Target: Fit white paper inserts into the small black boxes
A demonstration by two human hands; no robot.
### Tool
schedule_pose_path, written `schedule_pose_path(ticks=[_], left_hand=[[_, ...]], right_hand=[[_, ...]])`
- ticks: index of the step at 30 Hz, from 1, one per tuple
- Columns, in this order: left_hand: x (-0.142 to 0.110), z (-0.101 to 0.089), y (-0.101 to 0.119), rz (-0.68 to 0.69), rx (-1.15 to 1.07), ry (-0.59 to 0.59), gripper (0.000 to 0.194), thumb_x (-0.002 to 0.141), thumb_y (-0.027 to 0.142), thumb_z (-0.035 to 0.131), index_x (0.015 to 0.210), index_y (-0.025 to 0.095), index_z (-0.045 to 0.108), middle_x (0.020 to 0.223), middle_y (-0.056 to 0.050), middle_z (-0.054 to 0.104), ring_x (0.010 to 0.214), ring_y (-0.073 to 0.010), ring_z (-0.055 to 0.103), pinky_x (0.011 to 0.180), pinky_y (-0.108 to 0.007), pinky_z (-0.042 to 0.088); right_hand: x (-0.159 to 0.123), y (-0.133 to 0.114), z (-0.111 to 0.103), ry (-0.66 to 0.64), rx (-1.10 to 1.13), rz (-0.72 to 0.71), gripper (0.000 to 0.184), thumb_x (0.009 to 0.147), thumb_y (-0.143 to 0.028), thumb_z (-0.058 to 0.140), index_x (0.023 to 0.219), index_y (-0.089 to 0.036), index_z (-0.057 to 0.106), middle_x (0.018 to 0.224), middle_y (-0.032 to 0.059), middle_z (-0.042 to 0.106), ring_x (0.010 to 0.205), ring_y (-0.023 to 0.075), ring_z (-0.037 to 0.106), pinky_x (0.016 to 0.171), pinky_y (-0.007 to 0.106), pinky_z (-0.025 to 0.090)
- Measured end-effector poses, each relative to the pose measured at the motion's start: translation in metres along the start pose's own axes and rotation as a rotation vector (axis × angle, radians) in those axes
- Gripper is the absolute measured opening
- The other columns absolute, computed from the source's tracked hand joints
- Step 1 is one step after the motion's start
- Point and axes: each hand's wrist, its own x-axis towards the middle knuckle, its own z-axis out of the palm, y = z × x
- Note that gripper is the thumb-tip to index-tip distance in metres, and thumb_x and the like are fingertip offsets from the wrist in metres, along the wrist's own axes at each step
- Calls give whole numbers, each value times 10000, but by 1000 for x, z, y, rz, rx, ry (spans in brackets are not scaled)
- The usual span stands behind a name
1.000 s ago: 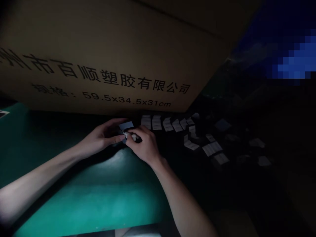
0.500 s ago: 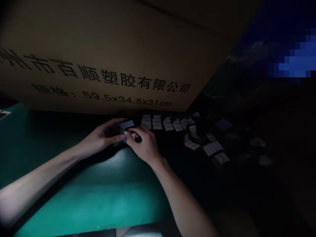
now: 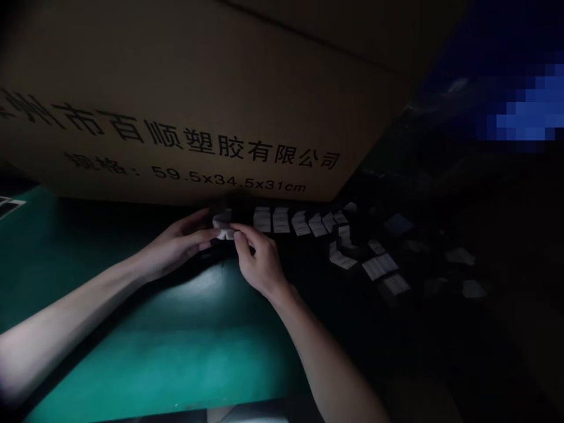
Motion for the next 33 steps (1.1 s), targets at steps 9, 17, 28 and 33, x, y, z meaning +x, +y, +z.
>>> schedule_pose_path(ticks=[9, 17, 28, 33], left_hand=[[0, -2, 1, 7, -1, -21, 746, 788, 427, 878, 1480, 328, 619, 1395, -102, 721, 1319, -337, 653, 1086, -425, 575], [-2, -4, 2, -107, -225, -105, 811, 840, 295, 829, 1576, 344, 491, 1452, -102, 685, 1340, -334, 649, 1080, -460, 607], [2, -5, -1, -97, -225, -47, 813, 826, 204, 678, 1592, 353, 451, 1074, -45, 797, 1185, -297, 735, 1083, -532, 594], [2, -4, -3, -40, -173, -89, 785, 820, 210, 715, 1538, 435, 491, 1371, -38, 720, 1261, -290, 698, 1110, -513, 570]], right_hand=[[2, 11, 2, 44, 40, 15, 204, 976, -317, 648, 1118, -256, 781, 1126, 54, 796, 1013, 203, 770, 880, 314, 649], [3, 7, -1, 46, -82, -151, 156, 996, -259, 650, 1071, -258, 787, 1048, 59, 769, 977, 190, 734, 863, 319, 627], [-1, 6, -1, 45, -188, -236, 211, 1015, -305, 627, 1119, -287, 810, 1009, 56, 771, 924, 188, 739, 843, 335, 642], [-1, 5, 1, 60, -191, -218, 209, 1014, -284, 633, 1127, -281, 810, 993, 55, 776, 935, 184, 746, 855, 320, 643]])
